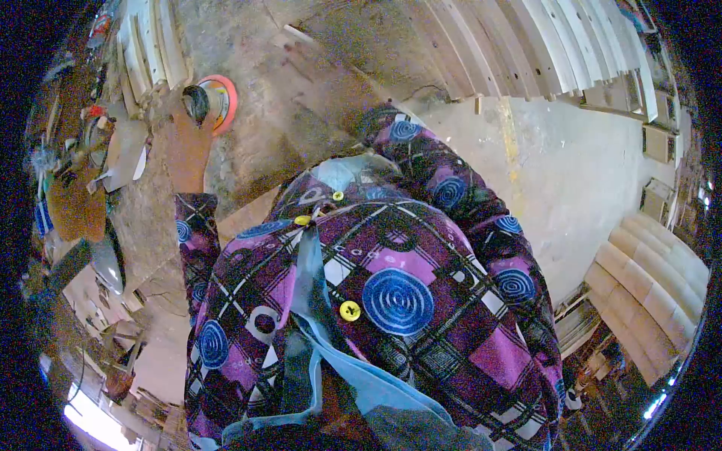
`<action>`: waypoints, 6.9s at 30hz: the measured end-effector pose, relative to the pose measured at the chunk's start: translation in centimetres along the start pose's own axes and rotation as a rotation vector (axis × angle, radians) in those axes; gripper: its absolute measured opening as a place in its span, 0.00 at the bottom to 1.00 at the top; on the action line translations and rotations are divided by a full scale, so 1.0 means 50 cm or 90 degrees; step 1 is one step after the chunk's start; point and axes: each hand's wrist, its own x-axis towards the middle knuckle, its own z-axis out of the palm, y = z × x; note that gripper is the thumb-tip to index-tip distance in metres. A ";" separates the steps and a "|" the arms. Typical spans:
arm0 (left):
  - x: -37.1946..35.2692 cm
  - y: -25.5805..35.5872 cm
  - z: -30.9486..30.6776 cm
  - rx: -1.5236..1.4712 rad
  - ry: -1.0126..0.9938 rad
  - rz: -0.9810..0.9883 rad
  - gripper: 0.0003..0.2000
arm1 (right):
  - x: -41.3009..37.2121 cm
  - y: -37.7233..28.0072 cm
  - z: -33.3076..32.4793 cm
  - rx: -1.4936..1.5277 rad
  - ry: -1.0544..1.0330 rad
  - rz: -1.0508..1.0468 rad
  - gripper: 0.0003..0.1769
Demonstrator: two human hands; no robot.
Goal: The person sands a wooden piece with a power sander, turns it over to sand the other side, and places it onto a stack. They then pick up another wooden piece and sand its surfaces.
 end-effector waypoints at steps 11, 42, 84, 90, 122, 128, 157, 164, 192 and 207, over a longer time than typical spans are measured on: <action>0.023 -0.001 -0.022 0.058 0.055 0.035 0.37 | -0.281 -0.011 -0.143 0.222 0.095 0.237 0.35; 0.090 -0.083 0.032 0.057 0.060 0.134 0.36 | -0.370 -0.004 -0.096 0.108 0.126 0.432 0.31; -0.120 0.450 0.037 0.094 -0.257 0.556 0.37 | -0.403 0.033 -0.069 1.421 0.412 0.657 0.21; 0.000 0.329 0.031 0.078 -0.172 0.396 0.35 | -0.367 0.012 -0.122 1.262 0.401 0.880 0.23; -0.063 0.405 0.009 0.137 -0.231 0.488 0.30 | -0.365 0.021 -0.092 1.231 0.293 0.678 0.36; -0.013 0.371 0.030 0.108 -0.226 0.436 0.30 | -0.340 0.009 -0.016 1.123 0.440 0.790 0.22; 0.146 0.182 0.005 0.110 -0.103 0.216 0.34 | -0.343 -0.010 -0.043 1.222 0.556 0.749 0.18; 0.104 0.169 -0.057 0.113 -0.050 0.230 0.35 | -0.381 0.030 -0.043 0.948 0.459 0.733 0.22; -0.102 0.352 0.015 0.001 -0.113 0.389 0.36 | -0.370 0.030 -0.057 1.163 0.111 0.748 0.23; -0.068 0.411 -0.017 0.091 -0.182 0.414 0.35 | -0.379 0.028 -0.058 1.394 0.074 0.724 0.21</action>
